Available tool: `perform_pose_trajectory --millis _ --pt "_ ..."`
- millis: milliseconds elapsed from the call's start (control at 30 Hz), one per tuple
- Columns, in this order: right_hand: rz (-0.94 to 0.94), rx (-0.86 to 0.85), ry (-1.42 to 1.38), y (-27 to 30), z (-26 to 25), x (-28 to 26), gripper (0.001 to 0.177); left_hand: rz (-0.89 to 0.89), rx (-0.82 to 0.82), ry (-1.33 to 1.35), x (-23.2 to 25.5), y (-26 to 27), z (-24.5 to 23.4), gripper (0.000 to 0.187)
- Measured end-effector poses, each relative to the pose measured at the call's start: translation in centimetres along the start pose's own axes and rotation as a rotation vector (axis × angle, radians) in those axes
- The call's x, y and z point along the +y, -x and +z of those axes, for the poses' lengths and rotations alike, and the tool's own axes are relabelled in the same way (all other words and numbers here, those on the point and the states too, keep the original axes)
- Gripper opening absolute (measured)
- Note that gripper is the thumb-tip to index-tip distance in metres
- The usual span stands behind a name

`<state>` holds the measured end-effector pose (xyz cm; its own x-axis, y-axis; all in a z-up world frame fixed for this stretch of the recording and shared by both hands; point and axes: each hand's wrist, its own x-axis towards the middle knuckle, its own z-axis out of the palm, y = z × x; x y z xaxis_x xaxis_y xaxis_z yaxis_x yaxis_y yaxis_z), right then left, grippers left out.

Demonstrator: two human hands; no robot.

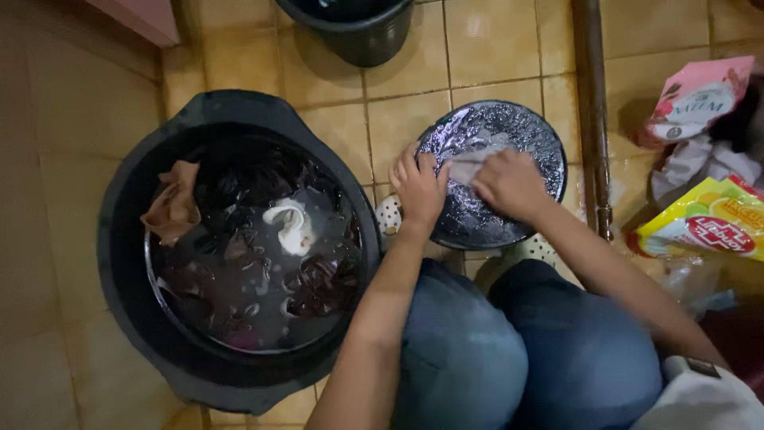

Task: The person sits on the floor and hand-washes a light-colored cloth in a small bucket, scrubbing it with both hands and rinsing it in a larger basin of water. The person repeatedly scrubs and rinses the cloth throughout the clip.

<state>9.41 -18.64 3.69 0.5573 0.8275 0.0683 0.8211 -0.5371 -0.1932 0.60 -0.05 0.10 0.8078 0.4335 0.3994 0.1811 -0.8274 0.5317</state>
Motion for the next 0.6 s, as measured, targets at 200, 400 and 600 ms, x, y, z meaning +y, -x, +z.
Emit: perform_pose_trajectory --millis 200,400,600 --pt "0.265 0.231 -0.128 3.0 -2.3 5.2 0.019 0.019 0.017 0.004 0.9 -0.4 -0.9 0.03" --pt "0.256 0.329 -0.174 4.6 -4.5 5.1 0.039 0.17 -0.028 0.055 1.2 -0.8 -1.7 0.023" --pt "0.352 0.322 -0.497 5.6 -3.4 6.4 0.025 0.185 -0.121 0.337 0.8 0.0 -1.9 0.016"
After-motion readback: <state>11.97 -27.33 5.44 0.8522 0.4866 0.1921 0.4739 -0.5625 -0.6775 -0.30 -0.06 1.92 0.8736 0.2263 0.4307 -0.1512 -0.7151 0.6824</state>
